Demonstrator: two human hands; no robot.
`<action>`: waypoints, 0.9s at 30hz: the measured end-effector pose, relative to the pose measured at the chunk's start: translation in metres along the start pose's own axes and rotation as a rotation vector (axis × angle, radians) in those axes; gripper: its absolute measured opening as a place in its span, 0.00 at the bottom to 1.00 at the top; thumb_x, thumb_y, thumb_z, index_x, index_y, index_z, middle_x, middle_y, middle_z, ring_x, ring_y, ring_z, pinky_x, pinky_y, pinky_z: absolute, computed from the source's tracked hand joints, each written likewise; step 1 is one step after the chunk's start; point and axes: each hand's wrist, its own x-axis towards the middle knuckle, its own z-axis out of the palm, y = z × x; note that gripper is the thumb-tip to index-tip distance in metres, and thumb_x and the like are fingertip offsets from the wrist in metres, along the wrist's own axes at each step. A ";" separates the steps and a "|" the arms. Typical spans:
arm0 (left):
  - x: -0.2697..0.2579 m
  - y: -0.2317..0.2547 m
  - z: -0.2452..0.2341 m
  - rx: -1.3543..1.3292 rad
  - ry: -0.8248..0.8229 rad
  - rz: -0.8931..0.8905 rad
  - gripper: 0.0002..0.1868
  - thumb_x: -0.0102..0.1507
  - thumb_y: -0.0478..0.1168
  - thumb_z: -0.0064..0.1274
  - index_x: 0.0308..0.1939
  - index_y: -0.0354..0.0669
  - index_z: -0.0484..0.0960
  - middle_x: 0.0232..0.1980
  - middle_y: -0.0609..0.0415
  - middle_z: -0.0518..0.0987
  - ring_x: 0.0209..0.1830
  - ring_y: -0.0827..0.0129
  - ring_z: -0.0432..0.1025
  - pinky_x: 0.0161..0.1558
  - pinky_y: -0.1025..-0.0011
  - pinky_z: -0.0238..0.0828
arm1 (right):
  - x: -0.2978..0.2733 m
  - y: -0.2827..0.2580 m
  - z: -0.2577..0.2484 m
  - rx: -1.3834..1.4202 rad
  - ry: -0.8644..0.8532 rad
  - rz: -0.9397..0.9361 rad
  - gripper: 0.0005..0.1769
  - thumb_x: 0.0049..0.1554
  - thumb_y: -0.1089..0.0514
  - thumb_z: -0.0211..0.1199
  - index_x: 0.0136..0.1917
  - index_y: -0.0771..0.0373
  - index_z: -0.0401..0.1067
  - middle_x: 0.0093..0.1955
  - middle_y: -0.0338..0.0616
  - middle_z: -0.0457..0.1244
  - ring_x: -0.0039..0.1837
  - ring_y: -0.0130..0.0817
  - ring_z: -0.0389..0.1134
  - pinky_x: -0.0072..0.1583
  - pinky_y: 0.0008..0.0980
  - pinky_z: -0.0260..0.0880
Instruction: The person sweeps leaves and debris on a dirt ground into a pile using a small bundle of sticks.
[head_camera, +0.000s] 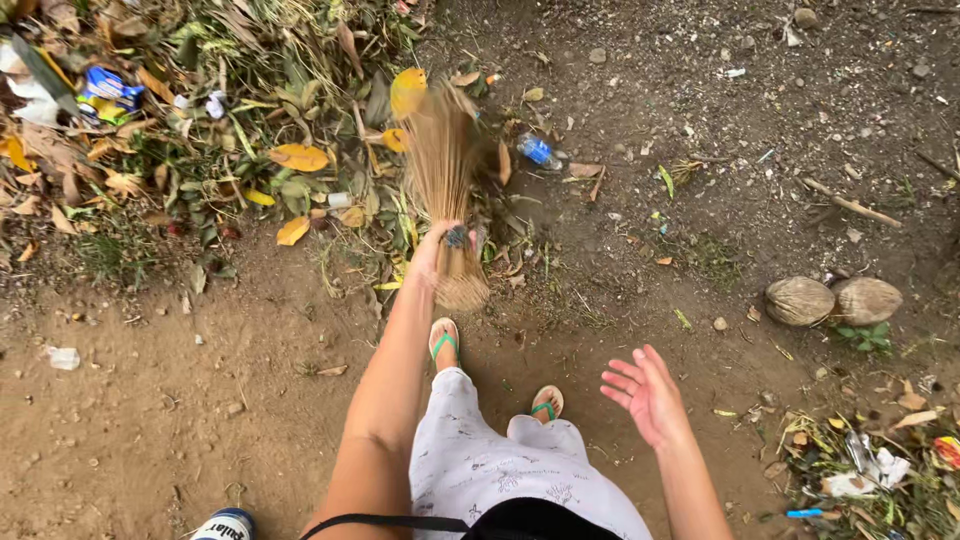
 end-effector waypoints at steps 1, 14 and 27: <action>-0.005 0.008 0.003 0.010 -0.022 0.011 0.17 0.58 0.41 0.51 0.46 0.36 0.66 0.35 0.47 0.76 0.31 0.63 0.74 0.36 0.63 0.77 | 0.000 -0.001 0.005 0.002 0.005 -0.004 0.46 0.54 0.49 0.55 0.77 0.59 0.34 0.52 0.58 0.63 0.50 0.44 0.68 0.51 0.47 0.71; -0.093 -0.002 -0.032 0.437 -0.153 -0.390 0.16 0.56 0.41 0.59 0.42 0.35 0.75 0.36 0.49 0.79 0.36 0.66 0.74 0.43 0.70 0.73 | 0.021 -0.002 0.069 -0.040 -0.065 -0.017 0.43 0.55 0.51 0.56 0.76 0.61 0.39 0.52 0.56 0.63 0.49 0.43 0.67 0.50 0.46 0.71; -0.016 0.044 -0.167 0.477 -0.089 -0.051 0.19 0.58 0.45 0.54 0.44 0.32 0.74 0.37 0.43 0.80 0.38 0.59 0.72 0.42 0.68 0.71 | 0.024 -0.006 0.088 -0.104 -0.012 -0.032 0.43 0.55 0.52 0.57 0.76 0.63 0.40 0.52 0.55 0.62 0.49 0.42 0.68 0.49 0.45 0.72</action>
